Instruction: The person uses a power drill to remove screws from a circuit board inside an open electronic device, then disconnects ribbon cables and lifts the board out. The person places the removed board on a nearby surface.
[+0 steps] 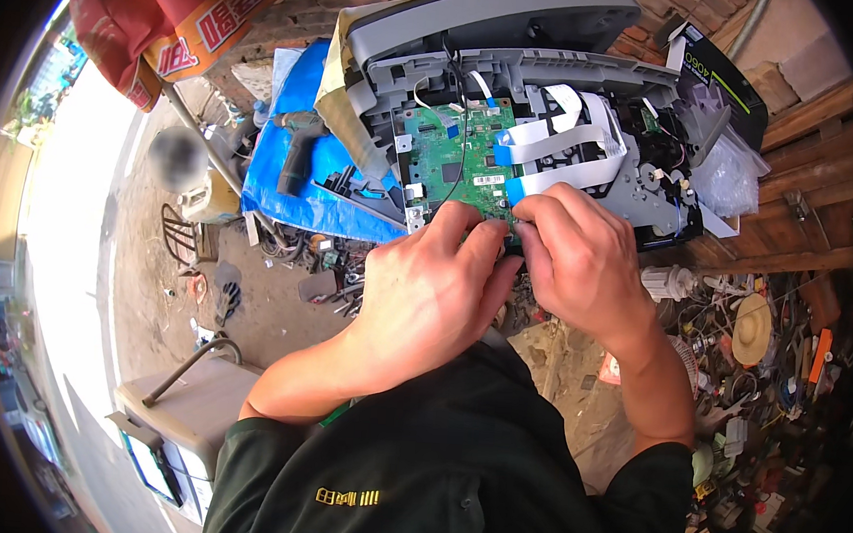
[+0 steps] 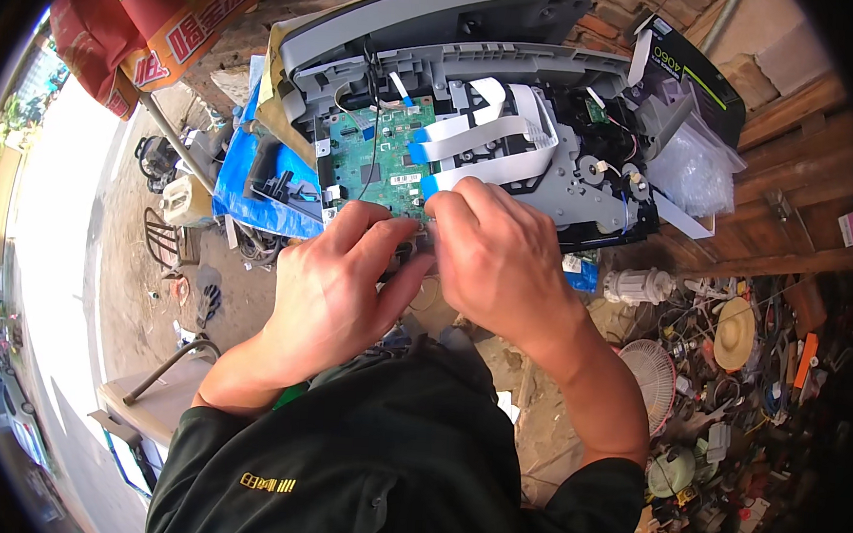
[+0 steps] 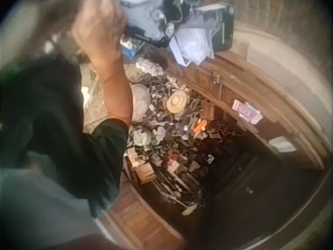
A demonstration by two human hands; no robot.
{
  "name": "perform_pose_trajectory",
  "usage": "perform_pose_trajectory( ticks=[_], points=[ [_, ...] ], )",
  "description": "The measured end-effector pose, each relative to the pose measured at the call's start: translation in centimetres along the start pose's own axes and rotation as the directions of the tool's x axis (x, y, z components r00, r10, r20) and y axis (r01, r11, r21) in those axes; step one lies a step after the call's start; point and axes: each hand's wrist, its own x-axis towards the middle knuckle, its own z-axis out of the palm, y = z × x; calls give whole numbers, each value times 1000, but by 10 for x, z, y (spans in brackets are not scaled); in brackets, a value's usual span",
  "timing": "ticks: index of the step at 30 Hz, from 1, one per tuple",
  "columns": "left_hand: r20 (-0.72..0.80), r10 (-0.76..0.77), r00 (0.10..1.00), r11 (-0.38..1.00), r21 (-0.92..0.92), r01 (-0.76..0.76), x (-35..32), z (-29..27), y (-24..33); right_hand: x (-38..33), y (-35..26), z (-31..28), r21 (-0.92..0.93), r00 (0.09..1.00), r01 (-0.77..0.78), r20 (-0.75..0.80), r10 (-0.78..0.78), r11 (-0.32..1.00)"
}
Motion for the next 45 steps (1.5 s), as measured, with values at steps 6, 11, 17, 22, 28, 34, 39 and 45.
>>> perform_pose_trajectory(
  ticks=[6, 11, 17, 22, 28, 34, 39, 45],
  points=[
    [-112, 25, 993, 998, -47, -31, -2, 13, -5, -1, 0, 4, -1, 1000, 3, -19, -3, 1000],
    [-239, 100, 966, 990, -75, -121, -5, 26, -9, -3, 1, 5, -27, 1000, -15, -13, 14, 1000],
    [-166, 181, 969, 978, -70, -194, -14, 17, -13, -2, -2, 5, -15, 999, -43, -15, 43, 999],
    [-151, 214, 965, 976, -11, -218, -23, 17, -9, -4, 0, 10, -59, 999, -7, -38, 5, 998],
    [-168, 221, 961, 975, 34, -218, -39, 23, -12, -7, -1, 13, -30, 997, -11, -76, 9, 1000],
    [-177, 226, 958, 974, 33, -224, -38, 25, -13, -6, 2, 9, 13, 998, 12, -58, -11, 1000],
    [-189, 231, 954, 973, 29, -230, -38, 27, -15, -6, 1, 8, 21, 999, 2, -42, -1, 1000],
    [-190, 228, 955, 973, 15, -230, -38, 27, -15, -7, 0, 8, 26, 999, -10, -35, 11, 1000]
  ],
)
